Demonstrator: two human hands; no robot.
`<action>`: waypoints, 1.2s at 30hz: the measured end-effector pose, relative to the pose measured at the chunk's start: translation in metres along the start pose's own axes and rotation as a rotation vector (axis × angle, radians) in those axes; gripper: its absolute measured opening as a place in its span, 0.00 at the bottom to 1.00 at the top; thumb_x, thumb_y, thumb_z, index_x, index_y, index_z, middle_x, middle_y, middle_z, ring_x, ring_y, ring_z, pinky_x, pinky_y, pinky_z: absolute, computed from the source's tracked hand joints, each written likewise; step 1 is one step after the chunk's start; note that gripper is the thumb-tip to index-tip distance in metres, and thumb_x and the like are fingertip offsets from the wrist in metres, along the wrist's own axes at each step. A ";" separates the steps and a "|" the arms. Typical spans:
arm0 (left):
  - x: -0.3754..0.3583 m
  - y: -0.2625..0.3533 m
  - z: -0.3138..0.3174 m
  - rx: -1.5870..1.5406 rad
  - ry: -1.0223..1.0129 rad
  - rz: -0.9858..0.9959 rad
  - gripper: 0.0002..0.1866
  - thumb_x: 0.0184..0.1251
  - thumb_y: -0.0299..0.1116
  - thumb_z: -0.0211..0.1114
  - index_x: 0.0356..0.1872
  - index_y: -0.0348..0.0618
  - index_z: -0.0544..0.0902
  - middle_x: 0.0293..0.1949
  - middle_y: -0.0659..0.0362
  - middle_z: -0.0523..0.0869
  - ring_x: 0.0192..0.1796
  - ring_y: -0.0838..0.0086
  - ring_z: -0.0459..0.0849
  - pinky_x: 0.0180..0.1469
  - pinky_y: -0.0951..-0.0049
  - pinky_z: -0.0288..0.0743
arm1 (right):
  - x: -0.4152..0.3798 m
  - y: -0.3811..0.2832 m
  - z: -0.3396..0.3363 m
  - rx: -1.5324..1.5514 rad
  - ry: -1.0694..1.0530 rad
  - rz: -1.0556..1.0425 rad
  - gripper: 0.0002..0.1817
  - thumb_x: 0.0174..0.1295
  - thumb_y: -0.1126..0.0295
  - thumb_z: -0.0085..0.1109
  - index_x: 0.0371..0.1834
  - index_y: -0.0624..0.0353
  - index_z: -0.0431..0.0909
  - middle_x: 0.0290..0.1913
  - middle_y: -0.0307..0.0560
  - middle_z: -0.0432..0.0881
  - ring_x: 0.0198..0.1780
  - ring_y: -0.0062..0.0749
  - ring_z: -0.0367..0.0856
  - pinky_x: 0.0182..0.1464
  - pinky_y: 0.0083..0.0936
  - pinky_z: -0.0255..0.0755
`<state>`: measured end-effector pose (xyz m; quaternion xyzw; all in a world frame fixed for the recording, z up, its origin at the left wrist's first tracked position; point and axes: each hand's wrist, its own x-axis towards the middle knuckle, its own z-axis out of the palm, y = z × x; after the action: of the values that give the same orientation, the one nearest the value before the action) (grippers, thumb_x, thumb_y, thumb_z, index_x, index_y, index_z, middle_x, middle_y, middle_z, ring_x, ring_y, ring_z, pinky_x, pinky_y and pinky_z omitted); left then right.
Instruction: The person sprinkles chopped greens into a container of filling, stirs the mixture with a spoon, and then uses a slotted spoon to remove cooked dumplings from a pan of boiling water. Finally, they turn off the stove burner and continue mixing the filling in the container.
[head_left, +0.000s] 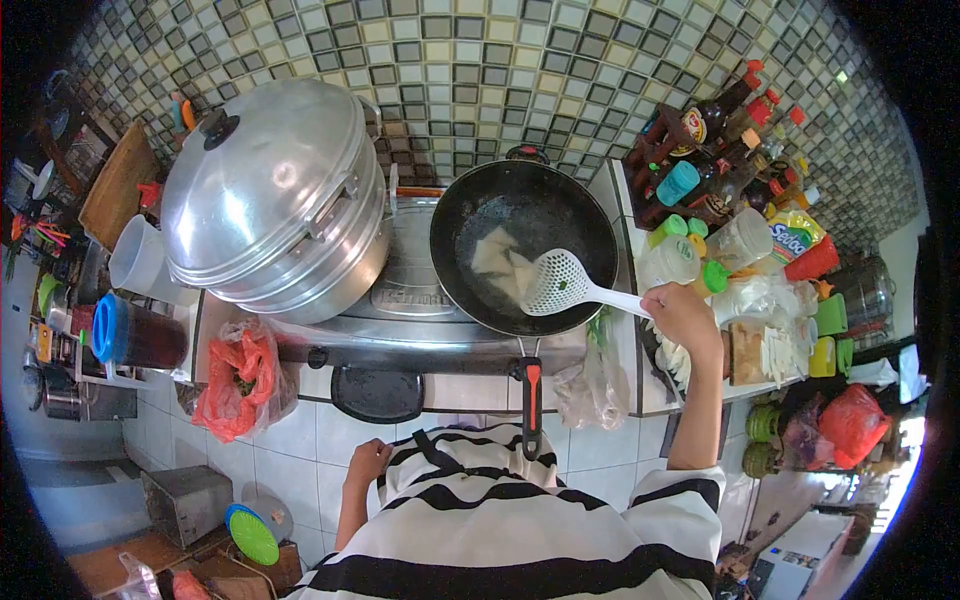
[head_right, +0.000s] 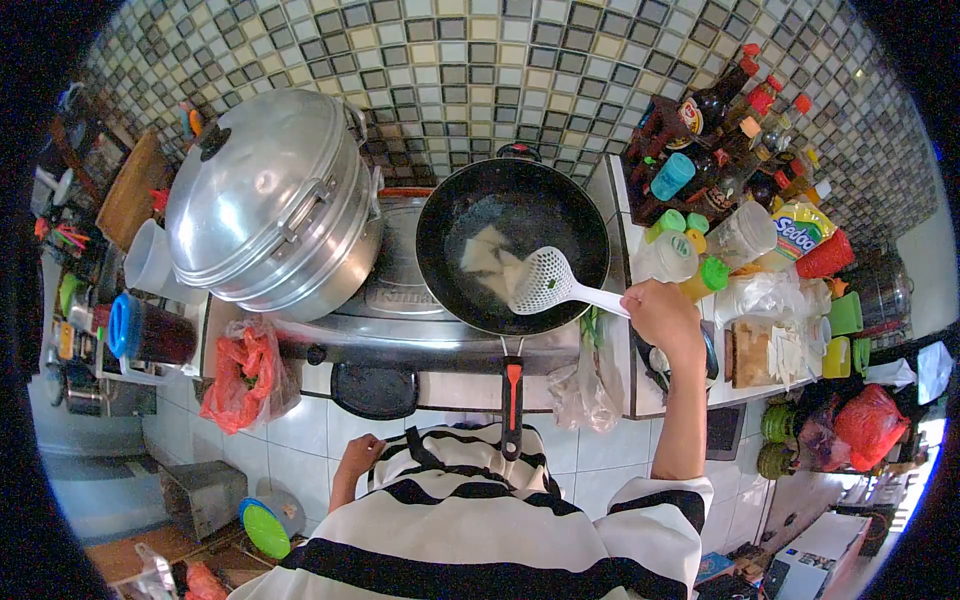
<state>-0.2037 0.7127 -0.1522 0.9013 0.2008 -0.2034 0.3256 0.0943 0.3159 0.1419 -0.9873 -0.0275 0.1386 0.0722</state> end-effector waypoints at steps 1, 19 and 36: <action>0.000 -0.002 0.001 0.006 0.007 0.007 0.16 0.59 0.42 0.57 0.29 0.36 0.79 0.29 0.44 0.81 0.36 0.51 0.80 0.40 0.60 0.73 | -0.001 -0.001 -0.002 0.001 0.000 0.000 0.09 0.55 0.63 0.52 0.32 0.47 0.83 0.31 0.48 0.82 0.35 0.46 0.80 0.40 0.39 0.72; -0.004 -0.003 -0.001 0.018 -0.023 -0.016 0.18 0.59 0.44 0.56 0.29 0.35 0.79 0.30 0.44 0.81 0.37 0.50 0.80 0.40 0.60 0.72 | 0.012 -0.019 -0.009 -0.038 -0.080 -0.020 0.09 0.53 0.61 0.55 0.32 0.48 0.83 0.32 0.49 0.82 0.40 0.44 0.79 0.43 0.38 0.72; -0.007 -0.004 0.003 -0.023 -0.031 -0.033 0.18 0.59 0.44 0.57 0.30 0.34 0.79 0.30 0.43 0.81 0.36 0.51 0.80 0.39 0.60 0.72 | 0.011 -0.001 0.071 0.327 0.067 -0.082 0.12 0.55 0.64 0.50 0.34 0.58 0.81 0.33 0.58 0.80 0.38 0.52 0.78 0.42 0.40 0.70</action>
<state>-0.2128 0.7120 -0.1530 0.8908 0.2129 -0.2203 0.3355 0.0847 0.3273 0.0721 -0.9646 -0.0424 0.1052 0.2383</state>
